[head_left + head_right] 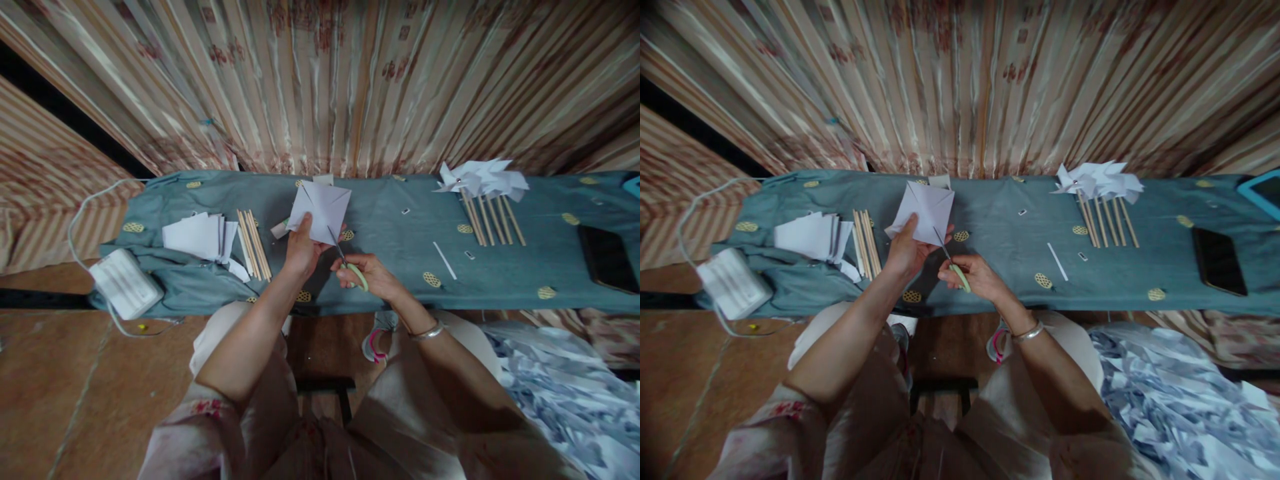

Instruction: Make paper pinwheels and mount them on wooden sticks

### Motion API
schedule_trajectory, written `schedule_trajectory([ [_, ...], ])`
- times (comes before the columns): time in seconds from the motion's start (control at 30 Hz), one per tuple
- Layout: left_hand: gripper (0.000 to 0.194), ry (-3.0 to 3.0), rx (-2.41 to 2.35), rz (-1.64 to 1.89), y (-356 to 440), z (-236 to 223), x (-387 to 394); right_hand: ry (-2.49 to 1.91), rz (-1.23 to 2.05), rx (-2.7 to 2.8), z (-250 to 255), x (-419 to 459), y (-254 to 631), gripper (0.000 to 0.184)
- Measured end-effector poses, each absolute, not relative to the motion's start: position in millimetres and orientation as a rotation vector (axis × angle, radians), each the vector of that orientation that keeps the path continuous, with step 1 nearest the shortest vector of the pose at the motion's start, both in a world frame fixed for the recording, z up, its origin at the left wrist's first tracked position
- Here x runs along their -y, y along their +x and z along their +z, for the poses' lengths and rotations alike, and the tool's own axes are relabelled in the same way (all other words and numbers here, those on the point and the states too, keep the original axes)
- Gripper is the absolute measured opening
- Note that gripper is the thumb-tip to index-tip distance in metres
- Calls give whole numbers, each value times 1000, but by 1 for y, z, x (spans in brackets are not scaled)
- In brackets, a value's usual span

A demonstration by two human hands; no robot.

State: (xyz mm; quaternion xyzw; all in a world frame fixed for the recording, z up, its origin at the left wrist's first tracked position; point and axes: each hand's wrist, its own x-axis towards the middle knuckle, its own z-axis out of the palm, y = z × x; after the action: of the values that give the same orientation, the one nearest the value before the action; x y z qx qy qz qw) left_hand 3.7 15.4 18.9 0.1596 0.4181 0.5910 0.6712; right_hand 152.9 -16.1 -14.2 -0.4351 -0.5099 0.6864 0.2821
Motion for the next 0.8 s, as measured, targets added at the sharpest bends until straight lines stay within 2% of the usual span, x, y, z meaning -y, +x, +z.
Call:
schedule_trajectory([
  [0.2, 46, 348, -933, 1346, 3, 19, -16, -1164, 1857, 1304, -17, 16, 151, 54],
  [0.8, 35, 434, -965, 1303, 8, 18, -10, -1178, 1788, 1384, -17, 15, 154, 51],
])
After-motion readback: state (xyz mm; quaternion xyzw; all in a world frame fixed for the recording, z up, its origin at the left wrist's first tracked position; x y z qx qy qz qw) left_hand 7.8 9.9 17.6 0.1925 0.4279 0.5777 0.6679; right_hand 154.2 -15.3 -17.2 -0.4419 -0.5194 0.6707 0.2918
